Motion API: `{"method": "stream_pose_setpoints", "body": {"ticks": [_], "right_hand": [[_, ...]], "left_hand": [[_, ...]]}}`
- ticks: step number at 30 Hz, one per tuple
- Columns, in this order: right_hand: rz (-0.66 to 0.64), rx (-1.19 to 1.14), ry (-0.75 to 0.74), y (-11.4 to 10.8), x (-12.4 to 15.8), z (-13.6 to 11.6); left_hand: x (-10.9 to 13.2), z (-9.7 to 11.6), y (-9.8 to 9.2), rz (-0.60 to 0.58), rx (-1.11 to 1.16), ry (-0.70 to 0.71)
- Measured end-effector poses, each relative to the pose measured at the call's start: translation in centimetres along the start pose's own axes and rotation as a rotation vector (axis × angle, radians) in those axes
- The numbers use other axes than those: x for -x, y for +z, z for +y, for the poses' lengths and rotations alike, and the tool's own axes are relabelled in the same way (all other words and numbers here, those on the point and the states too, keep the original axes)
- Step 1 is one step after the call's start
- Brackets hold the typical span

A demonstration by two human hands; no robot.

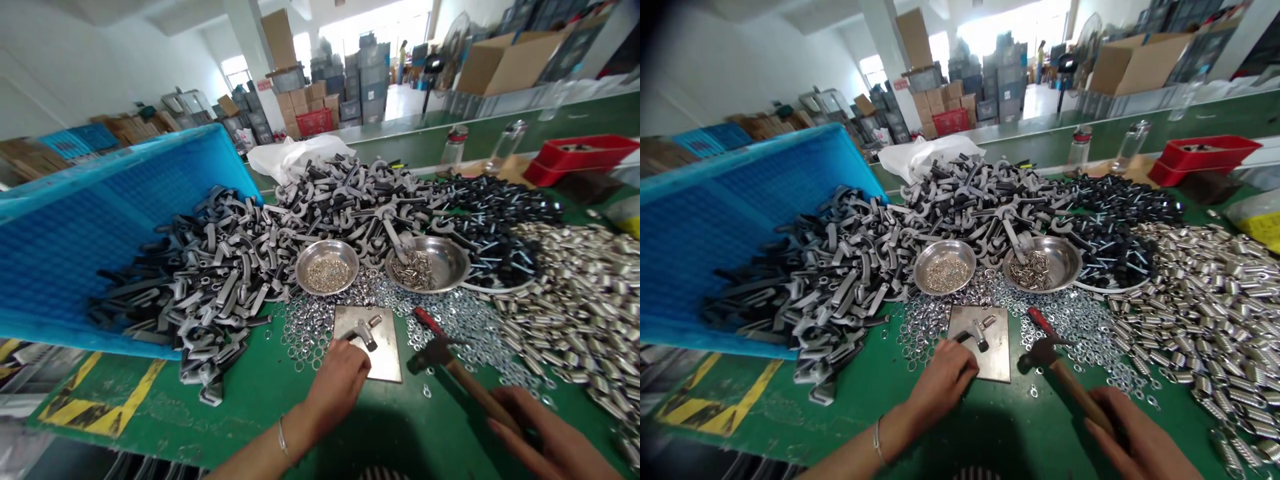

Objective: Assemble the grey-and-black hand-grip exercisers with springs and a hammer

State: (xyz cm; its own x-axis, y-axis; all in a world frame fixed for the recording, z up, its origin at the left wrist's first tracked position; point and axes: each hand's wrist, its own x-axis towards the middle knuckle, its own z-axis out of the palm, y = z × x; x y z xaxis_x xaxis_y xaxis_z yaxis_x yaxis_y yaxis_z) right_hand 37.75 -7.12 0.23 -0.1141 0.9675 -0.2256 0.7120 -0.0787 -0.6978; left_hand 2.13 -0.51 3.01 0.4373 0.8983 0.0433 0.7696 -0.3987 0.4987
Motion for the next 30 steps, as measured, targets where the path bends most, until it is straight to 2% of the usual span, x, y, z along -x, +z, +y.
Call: {"method": "stream_pose_setpoints", "body": {"ticks": [2, 5, 7, 9, 11, 13, 16, 19, 25, 27, 30], "right_hand": [[-0.039, 0.069, -0.114, 0.8, -1.4, -1.9], [0.053, 0.177, -0.161, 0.5, -3.7, -4.0], [0.14, 0.165, -0.126, -0.1, -4.3, -5.0], [0.139, 0.083, -0.075, -0.5, -4.2, -5.7], [0.034, -0.027, -0.018, -0.4, -3.8, -6.4], [-0.092, -0.126, 0.043, 0.1, -3.5, -7.0], [-0.142, -0.222, 0.073, 1.0, -4.0, -7.9], [-0.13, -0.264, 0.054, 1.4, -5.2, -8.6], [-0.17, -0.296, 0.008, 1.4, -7.2, -9.1], [-0.187, -0.261, 0.002, 1.2, -7.7, -9.2], [-0.127, -0.093, -0.091, 0.8, -8.2, -9.2]], "left_hand": [[2.7, -0.3, 1.1, -0.07, -0.156, 0.015], [3.4, -0.3, 1.0, -0.111, -0.283, -0.044], [2.4, -0.5, 0.0, -0.071, -0.173, -0.098], [0.5, -1.0, -1.1, 0.023, 0.084, -0.16], [-1.7, -1.7, -1.7, 0.131, 0.356, -0.23], [-3.8, -2.5, -1.5, 0.225, 0.5, -0.287], [-6.1, -3.4, -0.4, 0.282, 0.498, -0.335], [-6.9, -3.7, 0.6, 0.252, 0.434, -0.351], [-6.5, -3.3, 0.8, 0.236, 0.216, -0.268], [-6.4, -3.3, 0.4, 0.205, 0.067, -0.165], [-5.9, -3.1, -0.3, 0.099, -0.153, 0.034]]}}
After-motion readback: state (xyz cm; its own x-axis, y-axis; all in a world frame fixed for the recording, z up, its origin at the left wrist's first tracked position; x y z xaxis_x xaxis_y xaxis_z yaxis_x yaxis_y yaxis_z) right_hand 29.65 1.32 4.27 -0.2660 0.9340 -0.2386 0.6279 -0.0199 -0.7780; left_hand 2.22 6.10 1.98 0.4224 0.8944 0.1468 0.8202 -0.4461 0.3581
